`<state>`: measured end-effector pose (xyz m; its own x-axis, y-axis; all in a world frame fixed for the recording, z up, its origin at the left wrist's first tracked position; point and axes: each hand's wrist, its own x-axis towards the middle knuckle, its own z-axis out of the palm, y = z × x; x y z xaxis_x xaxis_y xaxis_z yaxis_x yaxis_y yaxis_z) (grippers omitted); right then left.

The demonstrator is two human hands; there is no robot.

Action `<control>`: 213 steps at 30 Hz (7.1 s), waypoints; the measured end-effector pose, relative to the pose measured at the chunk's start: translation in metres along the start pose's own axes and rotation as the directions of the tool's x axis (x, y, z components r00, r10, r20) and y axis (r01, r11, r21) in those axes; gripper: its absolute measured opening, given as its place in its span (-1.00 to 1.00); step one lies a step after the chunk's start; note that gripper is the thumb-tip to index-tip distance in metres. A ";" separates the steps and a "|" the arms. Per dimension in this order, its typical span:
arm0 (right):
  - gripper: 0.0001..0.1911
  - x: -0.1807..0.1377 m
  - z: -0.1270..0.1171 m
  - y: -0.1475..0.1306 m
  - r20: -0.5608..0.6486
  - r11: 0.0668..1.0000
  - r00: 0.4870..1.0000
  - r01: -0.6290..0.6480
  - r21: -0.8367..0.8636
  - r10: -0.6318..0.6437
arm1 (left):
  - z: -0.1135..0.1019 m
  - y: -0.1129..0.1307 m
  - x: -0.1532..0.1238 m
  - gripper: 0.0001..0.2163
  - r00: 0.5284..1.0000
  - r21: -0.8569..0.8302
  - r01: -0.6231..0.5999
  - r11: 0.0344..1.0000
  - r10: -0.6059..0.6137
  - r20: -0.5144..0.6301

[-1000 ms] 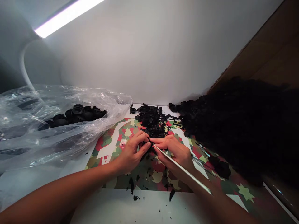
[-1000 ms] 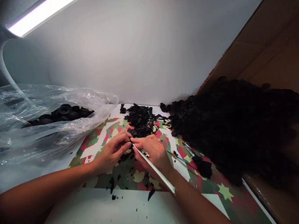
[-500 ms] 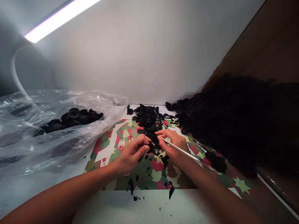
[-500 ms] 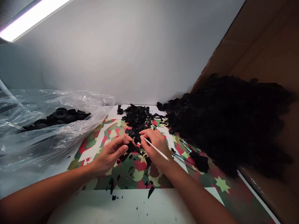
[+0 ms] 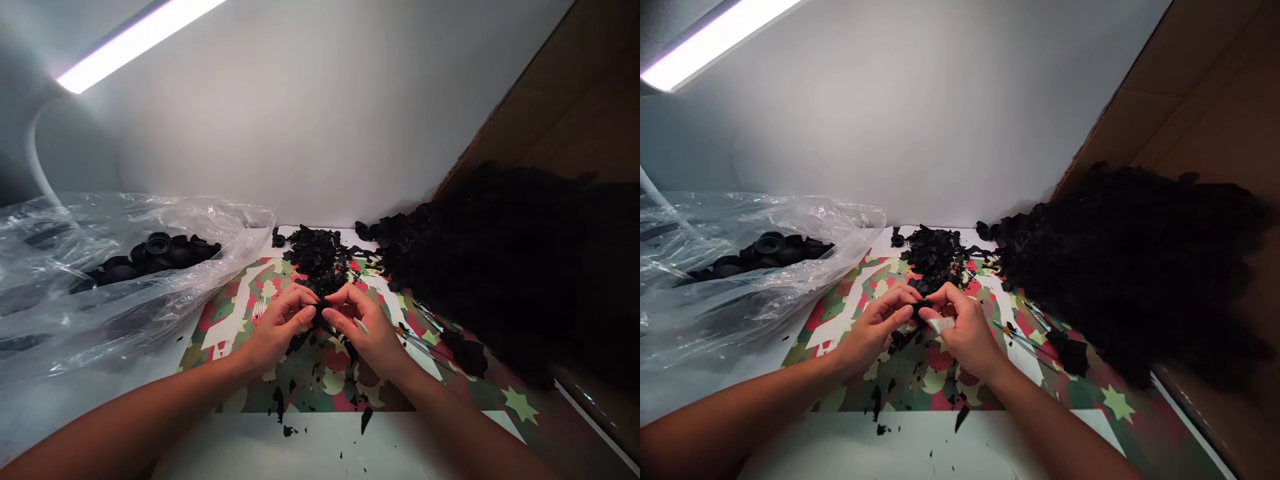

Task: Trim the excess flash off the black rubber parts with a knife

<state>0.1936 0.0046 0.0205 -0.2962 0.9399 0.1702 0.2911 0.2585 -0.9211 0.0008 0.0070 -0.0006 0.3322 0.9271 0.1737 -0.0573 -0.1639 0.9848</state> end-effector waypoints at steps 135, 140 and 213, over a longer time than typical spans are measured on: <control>-0.59 -0.007 0.005 0.000 0.114 0.899 0.964 -0.265 0.348 0.240 | -0.012 -0.004 0.008 -0.64 0.976 0.134 -0.200 0.971 0.210 -0.065; -0.59 -0.005 0.005 0.001 0.068 0.886 0.968 -0.247 0.392 0.240 | -0.009 -0.005 0.006 -0.62 0.983 0.048 -0.118 0.992 0.124 -0.134; -0.81 -0.008 0.002 0.006 0.096 0.772 0.844 0.523 -0.362 -0.527 | -0.009 0.013 0.007 -0.88 0.968 0.155 0.248 0.956 -0.237 -0.086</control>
<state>0.1958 -0.0020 0.0129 -0.4905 0.6358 0.5960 0.3990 0.7719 -0.4950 -0.0060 0.0141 0.0137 0.2538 0.9651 -0.0653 0.1734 0.0211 0.9846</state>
